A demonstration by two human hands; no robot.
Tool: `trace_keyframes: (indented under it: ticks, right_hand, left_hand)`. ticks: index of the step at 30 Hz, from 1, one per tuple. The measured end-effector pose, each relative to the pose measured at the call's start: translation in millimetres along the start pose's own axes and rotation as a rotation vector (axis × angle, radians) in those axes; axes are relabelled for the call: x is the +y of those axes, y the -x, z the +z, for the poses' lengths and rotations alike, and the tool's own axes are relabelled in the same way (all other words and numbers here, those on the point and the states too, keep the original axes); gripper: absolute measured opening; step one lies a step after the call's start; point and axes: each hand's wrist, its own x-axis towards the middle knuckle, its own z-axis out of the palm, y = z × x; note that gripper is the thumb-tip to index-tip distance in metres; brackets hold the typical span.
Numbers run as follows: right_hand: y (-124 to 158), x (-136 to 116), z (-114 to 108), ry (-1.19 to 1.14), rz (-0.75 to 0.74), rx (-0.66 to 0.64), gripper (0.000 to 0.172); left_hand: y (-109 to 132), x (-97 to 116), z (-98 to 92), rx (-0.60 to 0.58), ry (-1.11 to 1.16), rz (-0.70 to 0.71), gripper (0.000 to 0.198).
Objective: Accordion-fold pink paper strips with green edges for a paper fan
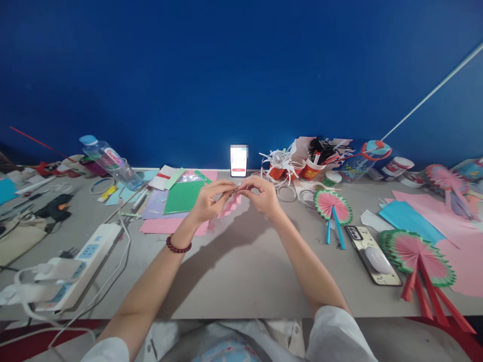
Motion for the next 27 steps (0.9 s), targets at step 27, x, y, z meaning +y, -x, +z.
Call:
trace_keyframes:
  ticks: [27]
  right_hand:
    - [-1,7,-4,0.134,0.104,-0.193,0.012]
  left_hand:
    - [2,-18,4.6,0.102,0.195,-0.327,0.014]
